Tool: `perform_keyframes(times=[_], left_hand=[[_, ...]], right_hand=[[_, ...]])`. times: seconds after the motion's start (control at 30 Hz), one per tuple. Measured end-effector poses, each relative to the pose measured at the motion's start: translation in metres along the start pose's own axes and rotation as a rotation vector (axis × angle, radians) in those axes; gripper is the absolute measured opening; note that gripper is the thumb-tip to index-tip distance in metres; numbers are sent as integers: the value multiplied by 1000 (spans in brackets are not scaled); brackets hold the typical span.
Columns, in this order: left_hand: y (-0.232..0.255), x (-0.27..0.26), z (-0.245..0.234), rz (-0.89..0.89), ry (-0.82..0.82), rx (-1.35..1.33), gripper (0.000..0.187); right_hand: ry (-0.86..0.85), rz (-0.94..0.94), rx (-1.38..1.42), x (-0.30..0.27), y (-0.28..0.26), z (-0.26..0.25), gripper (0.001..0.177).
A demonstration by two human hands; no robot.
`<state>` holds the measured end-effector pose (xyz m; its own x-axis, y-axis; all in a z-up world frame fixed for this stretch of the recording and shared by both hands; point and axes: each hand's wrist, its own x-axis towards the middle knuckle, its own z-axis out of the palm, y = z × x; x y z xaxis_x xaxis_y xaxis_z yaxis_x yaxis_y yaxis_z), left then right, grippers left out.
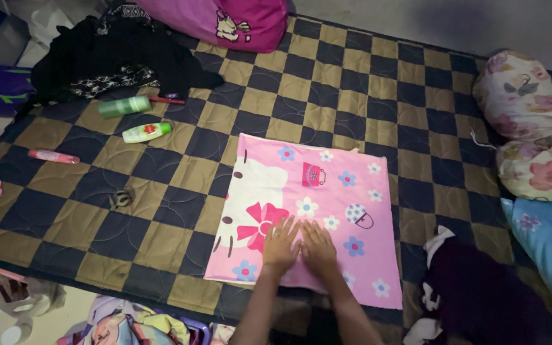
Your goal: The person folds a purple towel and a pink Hello Kitty towel on a checkered bed. They smooth and align the edges of each towel before folding them into compact rectangles and stacking them.
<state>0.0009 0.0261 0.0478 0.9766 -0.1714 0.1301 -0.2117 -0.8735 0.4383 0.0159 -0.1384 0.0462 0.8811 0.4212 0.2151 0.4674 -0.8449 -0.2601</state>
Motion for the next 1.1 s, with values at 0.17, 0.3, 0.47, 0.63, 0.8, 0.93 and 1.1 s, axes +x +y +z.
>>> perform_keyframes(times=[0.17,0.3,0.47,0.63,0.8,0.93,1.1], left_hand=[[-15,-1,-28,-57,-47,9,66],[-38,-1,-32,-87,29,83,69],[-73,-15,-39,-135,203,118,68],[-101,-26,-55,-227,174,227,70],[-95,-51,-61,-388,350,190,69],[-72,-68,-54,-465,433,235,71],[-40,-82,-40,-454,461,249,80]], right_hand=[[10,7,-84,-3,18,-15,59],[-10,151,-72,-17,44,-22,56],[-100,279,-139,-28,80,-38,60],[-25,336,-244,-55,103,-63,62],[20,430,-297,-64,101,-66,64],[-55,603,-239,-71,79,-55,76],[-74,589,-264,-85,28,-32,96]])
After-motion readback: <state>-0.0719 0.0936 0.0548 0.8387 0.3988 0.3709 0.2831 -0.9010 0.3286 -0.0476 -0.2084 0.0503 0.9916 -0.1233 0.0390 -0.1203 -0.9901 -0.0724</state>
